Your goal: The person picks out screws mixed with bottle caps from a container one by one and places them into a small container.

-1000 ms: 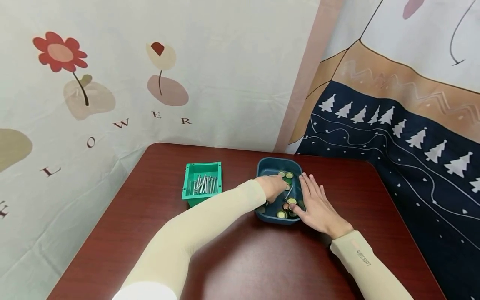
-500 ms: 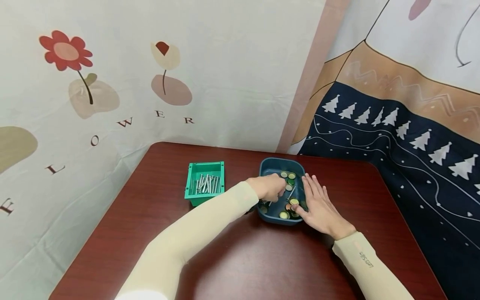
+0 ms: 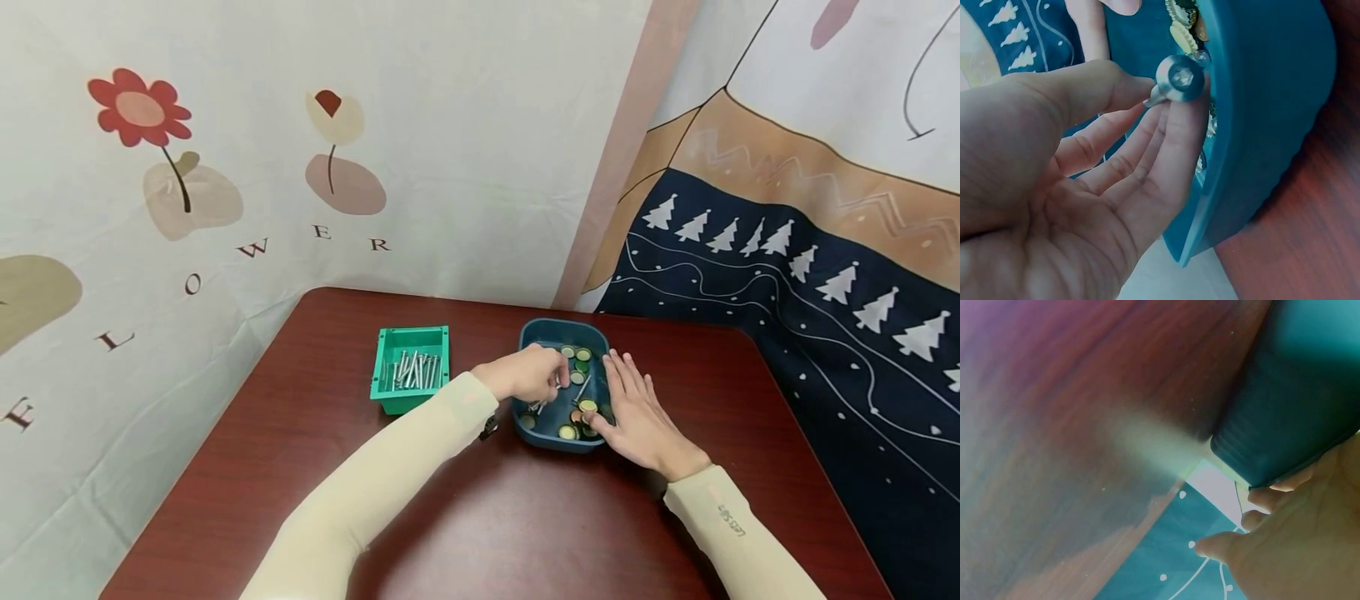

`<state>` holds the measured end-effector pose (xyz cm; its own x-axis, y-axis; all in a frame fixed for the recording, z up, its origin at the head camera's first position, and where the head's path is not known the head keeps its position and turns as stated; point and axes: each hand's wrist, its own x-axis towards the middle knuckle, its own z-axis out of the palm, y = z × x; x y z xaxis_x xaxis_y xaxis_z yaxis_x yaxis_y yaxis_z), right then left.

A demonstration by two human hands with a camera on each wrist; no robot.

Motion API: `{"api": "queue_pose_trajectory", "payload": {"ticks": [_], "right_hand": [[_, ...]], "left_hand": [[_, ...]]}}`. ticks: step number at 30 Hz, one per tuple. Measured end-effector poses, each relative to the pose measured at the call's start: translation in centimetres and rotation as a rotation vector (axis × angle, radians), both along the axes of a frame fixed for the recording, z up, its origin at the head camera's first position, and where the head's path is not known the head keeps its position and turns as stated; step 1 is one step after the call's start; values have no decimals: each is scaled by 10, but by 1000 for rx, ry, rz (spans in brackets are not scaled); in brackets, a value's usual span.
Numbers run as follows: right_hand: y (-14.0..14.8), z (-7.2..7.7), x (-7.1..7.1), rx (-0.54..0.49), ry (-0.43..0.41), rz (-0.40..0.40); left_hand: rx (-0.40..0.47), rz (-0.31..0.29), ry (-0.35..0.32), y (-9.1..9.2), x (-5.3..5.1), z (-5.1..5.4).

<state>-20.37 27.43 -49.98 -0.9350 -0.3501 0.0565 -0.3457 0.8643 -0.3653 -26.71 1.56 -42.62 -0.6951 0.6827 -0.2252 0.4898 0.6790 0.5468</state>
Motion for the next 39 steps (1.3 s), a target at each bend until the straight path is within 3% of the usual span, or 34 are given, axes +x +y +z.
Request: {"api": "queue_pose_trajectory", "payload": {"ticks": [6,16,26,39], "right_hand": [[0,0,-1,7,1,-4],[1,-4,0,17,-1,-2],[2,-3,-1,6,-3,-3],[4,-7,-4,5,3,-4]], "left_hand": [[87,67,4,-7,1,-6],[213,169,21,-16,12,-9],[312,274,-46,-31,19,-5],[368,334,29,-53,19,-1]]}}
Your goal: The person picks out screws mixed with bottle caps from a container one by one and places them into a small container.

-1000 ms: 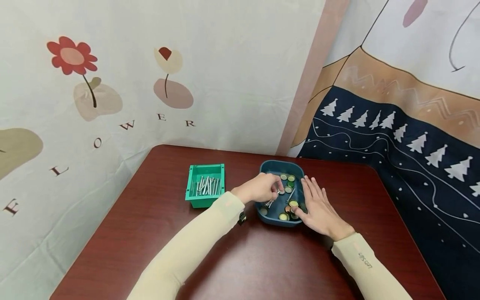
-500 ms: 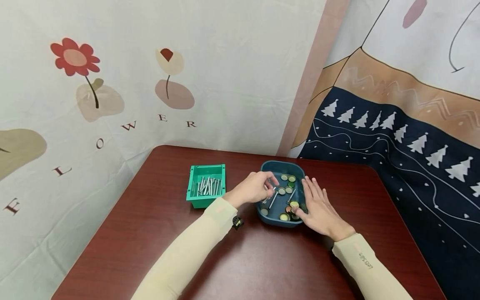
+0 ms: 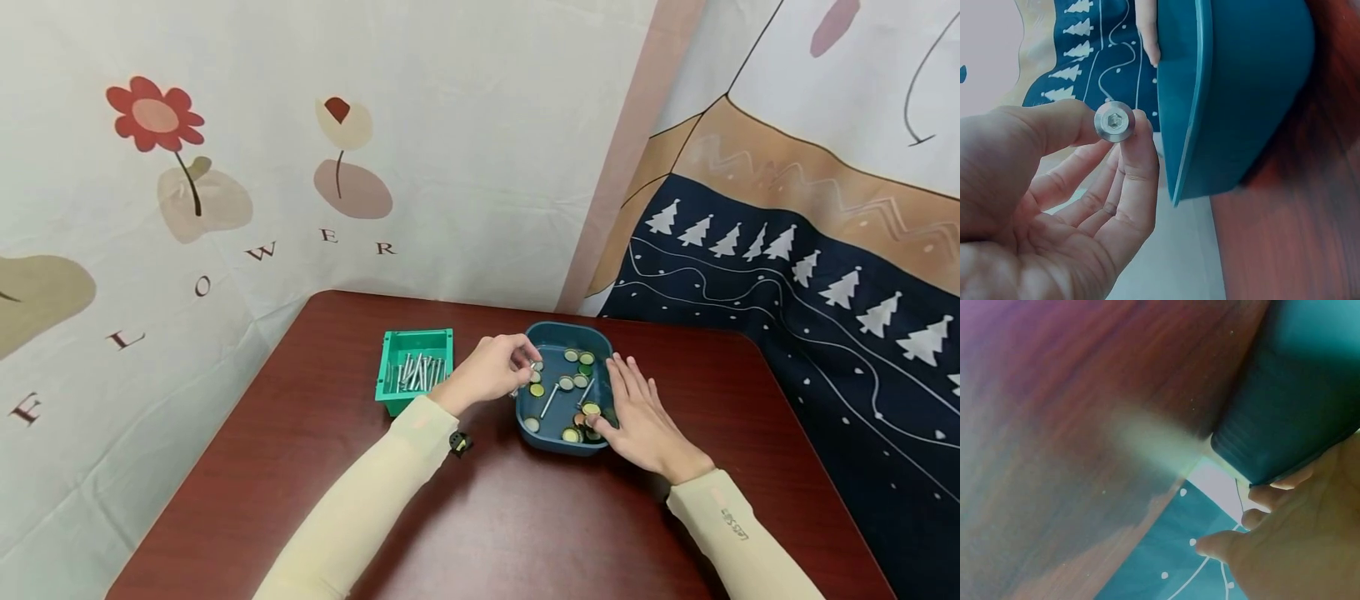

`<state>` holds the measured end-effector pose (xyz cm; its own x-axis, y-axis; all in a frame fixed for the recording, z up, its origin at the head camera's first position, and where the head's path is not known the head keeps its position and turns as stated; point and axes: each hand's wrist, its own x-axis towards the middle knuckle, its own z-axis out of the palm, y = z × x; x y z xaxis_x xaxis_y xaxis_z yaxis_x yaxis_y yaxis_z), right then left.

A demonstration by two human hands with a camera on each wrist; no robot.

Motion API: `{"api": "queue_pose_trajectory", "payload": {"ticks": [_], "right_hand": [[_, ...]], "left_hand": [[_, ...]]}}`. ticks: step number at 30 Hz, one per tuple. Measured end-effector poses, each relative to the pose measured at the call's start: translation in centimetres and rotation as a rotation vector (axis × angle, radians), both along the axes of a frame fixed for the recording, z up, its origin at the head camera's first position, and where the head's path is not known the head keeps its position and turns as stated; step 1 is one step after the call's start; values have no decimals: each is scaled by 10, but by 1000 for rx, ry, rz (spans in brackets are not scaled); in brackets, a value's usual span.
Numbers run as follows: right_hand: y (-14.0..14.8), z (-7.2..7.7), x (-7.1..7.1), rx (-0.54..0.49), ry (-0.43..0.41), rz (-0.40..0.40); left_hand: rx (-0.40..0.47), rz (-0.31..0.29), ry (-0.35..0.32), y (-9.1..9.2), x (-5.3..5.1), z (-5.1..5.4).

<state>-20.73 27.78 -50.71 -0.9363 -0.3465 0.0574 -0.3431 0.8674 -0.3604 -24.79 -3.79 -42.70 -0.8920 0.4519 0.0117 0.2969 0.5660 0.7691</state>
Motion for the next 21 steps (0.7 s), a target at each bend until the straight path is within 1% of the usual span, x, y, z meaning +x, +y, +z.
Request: {"api": "queue_pose_trajectory", "payload": {"ticks": [4,8,14,21], "right_hand": [[-1,1,1,-3,-3,-3],[0,3,2,1,-7,-8],[0,3,3,-6,1,-9],[-1,2,2,-6,-13,-7]], "left_hand": [[2,21,23,-11,-1,3],[-7,52,28,-21,-1,5],[-2,85,35,-37,-2,7],[-18,125,18,-56,1,9]]}}
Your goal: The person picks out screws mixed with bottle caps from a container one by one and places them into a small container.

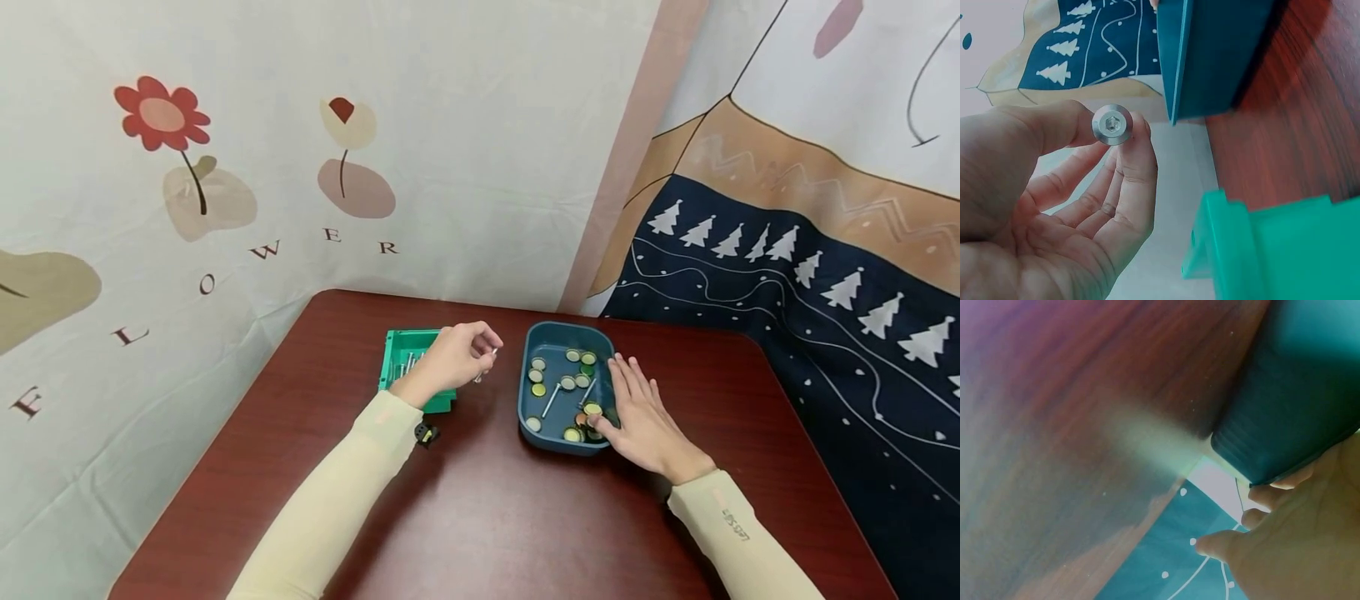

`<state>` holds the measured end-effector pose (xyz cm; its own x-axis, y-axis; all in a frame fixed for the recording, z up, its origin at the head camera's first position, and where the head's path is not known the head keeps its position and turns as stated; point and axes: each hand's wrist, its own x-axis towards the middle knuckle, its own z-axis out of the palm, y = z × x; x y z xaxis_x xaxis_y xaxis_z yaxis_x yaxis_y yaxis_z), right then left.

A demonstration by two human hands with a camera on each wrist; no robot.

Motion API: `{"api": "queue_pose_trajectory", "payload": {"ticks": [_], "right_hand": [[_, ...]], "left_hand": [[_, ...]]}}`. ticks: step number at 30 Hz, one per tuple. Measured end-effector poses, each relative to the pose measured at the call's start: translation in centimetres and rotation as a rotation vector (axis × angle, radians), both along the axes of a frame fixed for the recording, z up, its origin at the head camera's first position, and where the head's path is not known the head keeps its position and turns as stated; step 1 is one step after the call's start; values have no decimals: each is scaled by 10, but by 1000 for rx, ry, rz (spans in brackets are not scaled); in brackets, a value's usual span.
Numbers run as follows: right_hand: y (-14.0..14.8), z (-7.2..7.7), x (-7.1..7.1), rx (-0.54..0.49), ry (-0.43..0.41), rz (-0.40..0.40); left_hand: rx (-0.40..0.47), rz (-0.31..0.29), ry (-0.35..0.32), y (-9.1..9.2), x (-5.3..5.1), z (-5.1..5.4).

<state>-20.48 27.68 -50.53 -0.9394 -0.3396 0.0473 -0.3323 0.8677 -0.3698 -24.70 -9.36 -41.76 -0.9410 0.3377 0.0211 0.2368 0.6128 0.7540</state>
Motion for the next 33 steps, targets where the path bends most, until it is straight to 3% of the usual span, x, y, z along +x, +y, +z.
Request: {"api": "queue_pose_trajectory", "payload": {"ticks": [12,22,33], "right_hand": [[2,-1,1,5,22,1],[-2,1,2,7,27,5],[-2,5,0,31,-3,-3]], "left_hand": [[-31,11,19,-28,-7,3],[-110,43,69,-54,-16,-2],[-218,58,58,-74,-27,1]]}}
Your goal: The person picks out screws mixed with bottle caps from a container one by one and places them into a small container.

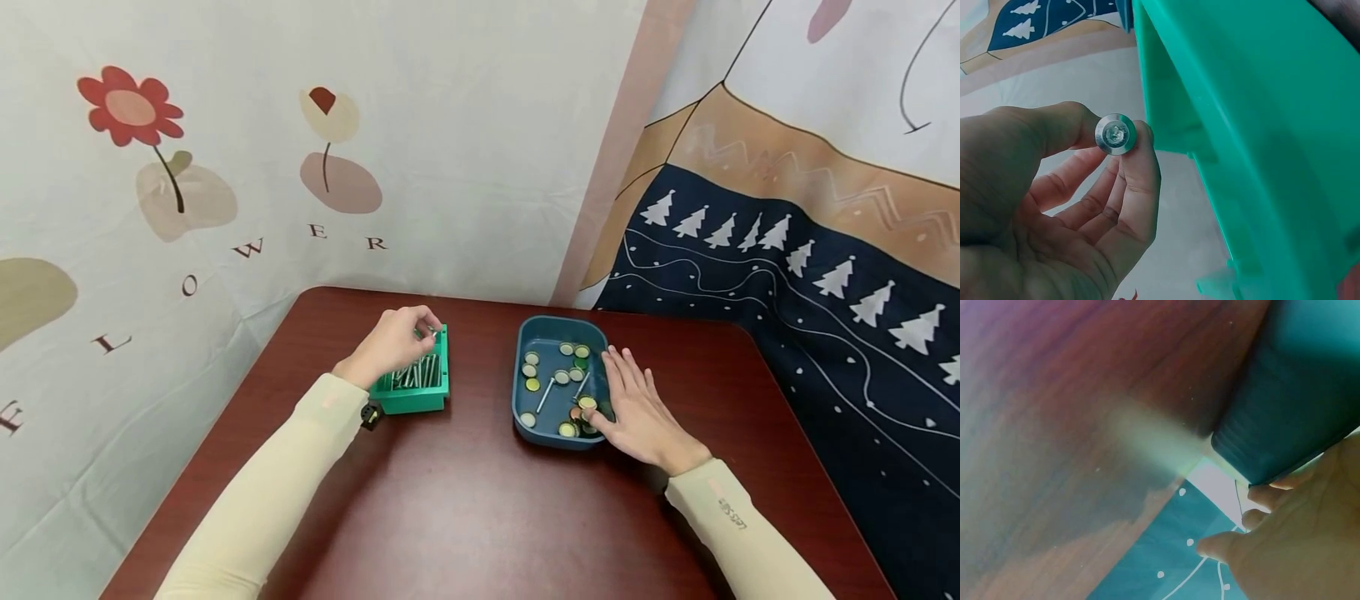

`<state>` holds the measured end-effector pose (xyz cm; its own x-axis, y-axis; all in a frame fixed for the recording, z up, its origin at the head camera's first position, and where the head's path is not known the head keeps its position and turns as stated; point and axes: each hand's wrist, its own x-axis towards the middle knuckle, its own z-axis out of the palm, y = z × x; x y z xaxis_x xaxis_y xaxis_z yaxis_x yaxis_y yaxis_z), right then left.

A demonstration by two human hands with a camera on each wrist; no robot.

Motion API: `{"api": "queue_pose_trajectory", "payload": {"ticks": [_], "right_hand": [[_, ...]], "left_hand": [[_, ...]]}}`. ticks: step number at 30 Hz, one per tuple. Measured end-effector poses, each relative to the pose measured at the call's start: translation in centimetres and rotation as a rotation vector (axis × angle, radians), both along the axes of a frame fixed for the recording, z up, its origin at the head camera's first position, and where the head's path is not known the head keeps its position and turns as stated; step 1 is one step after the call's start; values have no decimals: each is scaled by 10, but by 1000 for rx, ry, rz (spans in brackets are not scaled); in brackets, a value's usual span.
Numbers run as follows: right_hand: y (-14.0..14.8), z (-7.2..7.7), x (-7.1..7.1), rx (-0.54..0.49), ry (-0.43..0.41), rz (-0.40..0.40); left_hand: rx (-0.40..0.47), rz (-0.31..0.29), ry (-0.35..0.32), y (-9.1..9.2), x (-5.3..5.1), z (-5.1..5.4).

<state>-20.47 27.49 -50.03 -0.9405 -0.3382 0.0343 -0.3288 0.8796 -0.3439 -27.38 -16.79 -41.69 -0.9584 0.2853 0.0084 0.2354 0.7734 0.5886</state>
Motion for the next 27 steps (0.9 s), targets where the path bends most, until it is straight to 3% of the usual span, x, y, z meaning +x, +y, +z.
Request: {"api": "queue_pose_trajectory", "payload": {"ticks": [15,27], "right_hand": [[1,0,0,-12,10,-6],[9,5,-4,-10,34,-11]], "left_hand": [[-181,-17,-92,-19,-6,-3],[-269,-101,-57,-11,-3,-7]]}}
